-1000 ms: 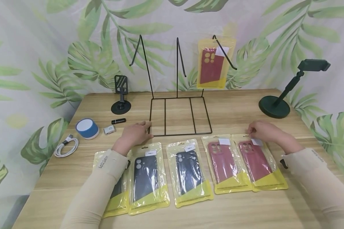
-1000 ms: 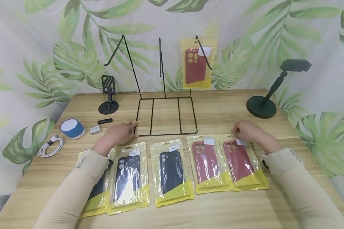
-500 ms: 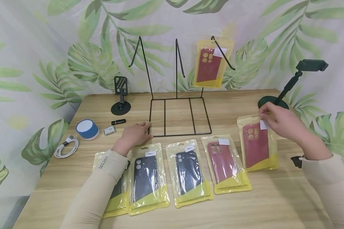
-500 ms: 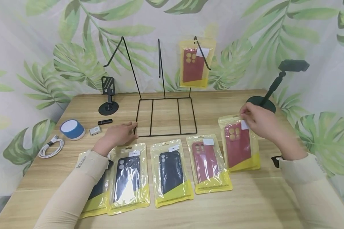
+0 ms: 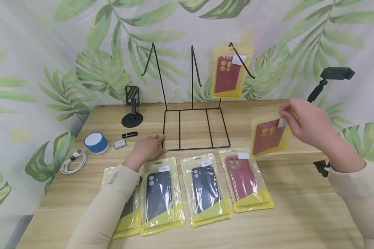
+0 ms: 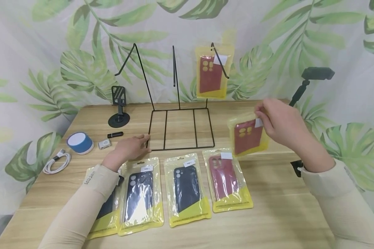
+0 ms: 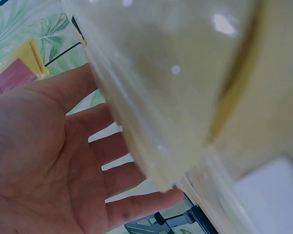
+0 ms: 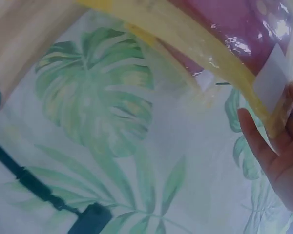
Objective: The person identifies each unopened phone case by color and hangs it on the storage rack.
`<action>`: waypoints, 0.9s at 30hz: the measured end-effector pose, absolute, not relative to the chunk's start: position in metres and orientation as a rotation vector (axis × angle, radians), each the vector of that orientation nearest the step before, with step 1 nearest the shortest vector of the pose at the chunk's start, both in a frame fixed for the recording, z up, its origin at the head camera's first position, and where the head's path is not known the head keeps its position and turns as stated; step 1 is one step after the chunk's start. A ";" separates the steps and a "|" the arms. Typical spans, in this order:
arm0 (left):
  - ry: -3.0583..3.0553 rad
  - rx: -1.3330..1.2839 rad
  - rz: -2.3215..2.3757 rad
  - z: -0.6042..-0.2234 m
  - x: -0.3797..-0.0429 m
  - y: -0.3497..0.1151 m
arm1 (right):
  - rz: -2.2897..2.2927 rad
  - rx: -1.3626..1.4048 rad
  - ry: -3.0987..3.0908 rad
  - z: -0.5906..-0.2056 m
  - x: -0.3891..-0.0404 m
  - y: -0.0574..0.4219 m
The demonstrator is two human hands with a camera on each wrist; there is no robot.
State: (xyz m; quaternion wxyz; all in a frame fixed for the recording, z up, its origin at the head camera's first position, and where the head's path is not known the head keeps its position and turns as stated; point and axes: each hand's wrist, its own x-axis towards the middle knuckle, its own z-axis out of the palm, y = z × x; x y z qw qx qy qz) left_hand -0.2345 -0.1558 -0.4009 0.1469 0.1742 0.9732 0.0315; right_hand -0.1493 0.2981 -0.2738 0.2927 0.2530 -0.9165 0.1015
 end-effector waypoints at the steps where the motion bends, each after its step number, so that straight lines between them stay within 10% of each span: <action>1: 2.801 0.501 0.090 -0.401 -0.234 -0.156 | 0.271 0.667 -2.420 -0.270 -0.152 0.295; 27: 2.798 0.467 0.080 -0.398 -0.232 -0.154 | 0.522 0.473 -2.460 -0.228 -0.216 0.236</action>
